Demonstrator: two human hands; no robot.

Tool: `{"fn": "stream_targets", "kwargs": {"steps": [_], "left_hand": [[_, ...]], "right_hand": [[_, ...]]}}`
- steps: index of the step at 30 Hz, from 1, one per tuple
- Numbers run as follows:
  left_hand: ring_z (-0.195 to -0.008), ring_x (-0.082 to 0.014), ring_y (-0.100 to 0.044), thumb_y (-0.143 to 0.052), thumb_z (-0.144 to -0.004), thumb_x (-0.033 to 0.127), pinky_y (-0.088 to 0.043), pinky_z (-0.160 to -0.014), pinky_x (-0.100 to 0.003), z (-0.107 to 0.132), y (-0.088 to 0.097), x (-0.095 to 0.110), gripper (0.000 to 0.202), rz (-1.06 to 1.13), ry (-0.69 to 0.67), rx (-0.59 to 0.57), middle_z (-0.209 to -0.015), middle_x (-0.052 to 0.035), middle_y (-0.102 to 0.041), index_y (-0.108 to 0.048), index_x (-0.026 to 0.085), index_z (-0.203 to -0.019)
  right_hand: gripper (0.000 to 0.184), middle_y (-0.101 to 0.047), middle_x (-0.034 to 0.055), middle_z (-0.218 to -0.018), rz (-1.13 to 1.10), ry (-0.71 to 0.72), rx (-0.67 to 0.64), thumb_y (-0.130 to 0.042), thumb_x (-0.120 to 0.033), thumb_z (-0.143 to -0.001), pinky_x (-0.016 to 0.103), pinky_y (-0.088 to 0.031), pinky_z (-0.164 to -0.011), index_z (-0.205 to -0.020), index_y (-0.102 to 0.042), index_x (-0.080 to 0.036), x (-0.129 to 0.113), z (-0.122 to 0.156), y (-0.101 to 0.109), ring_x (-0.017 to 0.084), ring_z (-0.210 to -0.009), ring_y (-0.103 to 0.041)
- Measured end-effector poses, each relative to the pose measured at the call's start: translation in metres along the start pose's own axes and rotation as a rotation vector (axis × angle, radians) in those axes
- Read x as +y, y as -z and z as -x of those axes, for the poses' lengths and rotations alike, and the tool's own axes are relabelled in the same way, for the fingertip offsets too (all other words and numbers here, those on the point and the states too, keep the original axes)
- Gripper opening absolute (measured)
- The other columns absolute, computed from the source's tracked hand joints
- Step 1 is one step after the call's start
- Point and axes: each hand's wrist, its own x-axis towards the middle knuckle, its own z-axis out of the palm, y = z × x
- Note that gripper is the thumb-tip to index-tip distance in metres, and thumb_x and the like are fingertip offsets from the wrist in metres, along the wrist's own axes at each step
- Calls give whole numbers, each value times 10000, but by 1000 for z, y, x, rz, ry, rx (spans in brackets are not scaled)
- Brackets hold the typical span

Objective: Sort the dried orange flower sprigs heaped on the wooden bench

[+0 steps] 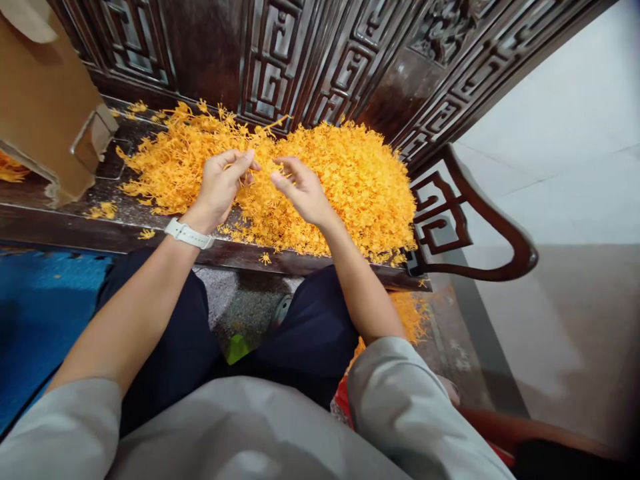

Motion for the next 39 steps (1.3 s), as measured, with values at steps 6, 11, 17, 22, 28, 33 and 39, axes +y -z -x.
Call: {"fn": "stream_targets", "kwargs": {"steps": [6, 11, 17, 22, 28, 33, 39], "left_hand": [[-584, -127, -465, -535, -1062, 532, -392, -564, -300, 12, -10, 20, 512, -146, -50, -42, -598, 6, -469, -442, 221, -667], [-628, -138, -455, -588, -1042, 488, -368, -584, -299, 11, -14, 33, 442, -215, -116, -133, -640, 7, -478, -444, 225, -717], [-582, -133, -365, -633, -986, 337, -287, -580, -326, 19, -12, 37, 397, -289, -118, -215, -605, 31, -405, -403, 224, -682], [-565, -130, -352, -629, -968, 299, -273, -575, -337, 20, 7, 34, 400, -322, -91, -158, -595, 34, -377, -382, 225, -662], [-609, -129, -397, -625, -986, 314, -335, -584, -312, 2, 21, 7, 329, -244, -98, 25, -625, 24, -395, -457, 222, -718], [-654, -146, -449, -621, -996, 329, -397, -620, -314, 6, 10, 5, 312, -288, -124, 16, -661, 9, -427, -464, 222, -749], [-524, -104, -372, -529, -1024, 309, -358, -510, -274, 15, -8, 22, 354, -77, 71, -128, -605, 30, -371, -351, 237, -726]], "right_hand": [[584, -446, 21, -774, -183, 33, 106, -693, -776, -885, 332, -457, -752, -728, -554, -230, -8, -9, -25, 187, -803, -466], [567, -504, 40, -839, -337, -116, 242, -717, -789, -846, 317, -444, -650, -816, -551, -247, -4, -14, -21, 201, -825, -513], [655, -401, -18, -707, -326, -202, 413, -557, -910, -852, 260, -338, -495, -871, -508, -257, 28, -34, 15, 120, -572, -343], [590, -180, -86, -662, -232, -246, 654, -523, -848, -883, 246, -223, -458, -878, -498, -259, 57, -34, 81, 98, -499, -161], [746, -538, 124, -1252, 487, -312, 798, -749, -613, -795, 537, -531, -1007, -1399, -545, -223, 79, -28, 112, 299, -1193, -597], [624, -513, 171, -1422, 565, 10, 566, -428, -671, -1035, 614, -442, -1159, -1430, -596, -220, 44, -13, 67, 347, -1443, -486], [422, -654, 110, -1203, 419, 221, 76, -653, -616, -988, 528, -529, -1091, -1234, -731, -281, -15, 5, -8, 335, -1301, -587]]}}
